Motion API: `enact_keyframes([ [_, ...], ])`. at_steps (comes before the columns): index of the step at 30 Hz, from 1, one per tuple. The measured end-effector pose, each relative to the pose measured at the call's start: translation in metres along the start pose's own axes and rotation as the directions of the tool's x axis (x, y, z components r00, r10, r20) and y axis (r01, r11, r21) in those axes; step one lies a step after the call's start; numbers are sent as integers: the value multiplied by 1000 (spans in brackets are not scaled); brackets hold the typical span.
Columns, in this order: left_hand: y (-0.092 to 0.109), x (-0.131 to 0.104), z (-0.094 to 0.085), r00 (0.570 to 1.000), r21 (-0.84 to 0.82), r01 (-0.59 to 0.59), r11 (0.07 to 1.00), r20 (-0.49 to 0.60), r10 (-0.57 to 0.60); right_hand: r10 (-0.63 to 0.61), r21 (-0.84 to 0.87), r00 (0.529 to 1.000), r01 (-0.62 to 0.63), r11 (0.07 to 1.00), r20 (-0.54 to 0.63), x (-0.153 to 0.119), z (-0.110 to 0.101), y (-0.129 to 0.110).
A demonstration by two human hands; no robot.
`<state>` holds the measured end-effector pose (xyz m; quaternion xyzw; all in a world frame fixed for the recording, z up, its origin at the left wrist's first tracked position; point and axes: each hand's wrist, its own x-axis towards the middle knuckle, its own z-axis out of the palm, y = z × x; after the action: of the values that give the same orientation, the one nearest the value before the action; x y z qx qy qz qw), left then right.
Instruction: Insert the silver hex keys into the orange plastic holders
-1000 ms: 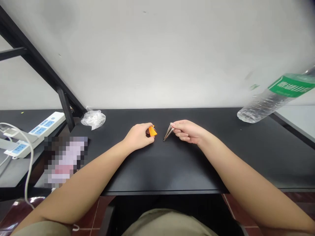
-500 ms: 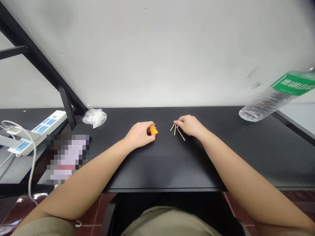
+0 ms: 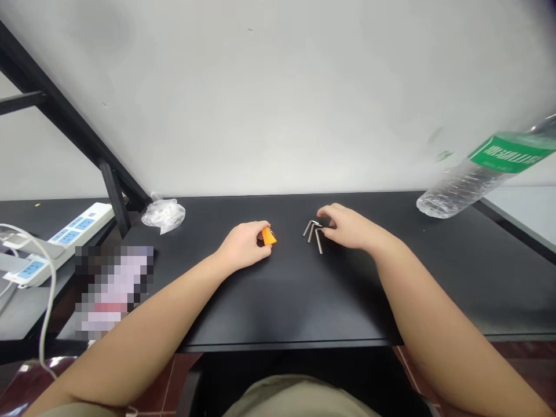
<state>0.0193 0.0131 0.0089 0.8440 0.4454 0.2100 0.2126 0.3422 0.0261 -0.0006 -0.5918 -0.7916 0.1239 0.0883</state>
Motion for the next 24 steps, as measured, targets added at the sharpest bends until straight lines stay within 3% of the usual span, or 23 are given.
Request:
enact_keyframes([
  [3, 0, 0, 1, 1000, -2, 2, 1000, 1, -2, -139, 20, 990, 139, 990, -2, 2, 4, -4],
  [5, 1, 0, 1, 1000, -8, 3, 1000, -6, -3, -169, -1, 985, 169, 986, -31, 6, 8, -10],
  [14, 1, 0, 4, 999, -19, -38, 999, -32, 37, -17, -58, 999, 14, 998, -50, 8, 26, -53],
  [24, 1, 1, 3, 998, -13, -32, 999, -45, 31, -44, 4, 999, 44, 999, 13, -11, 25, -85],
])
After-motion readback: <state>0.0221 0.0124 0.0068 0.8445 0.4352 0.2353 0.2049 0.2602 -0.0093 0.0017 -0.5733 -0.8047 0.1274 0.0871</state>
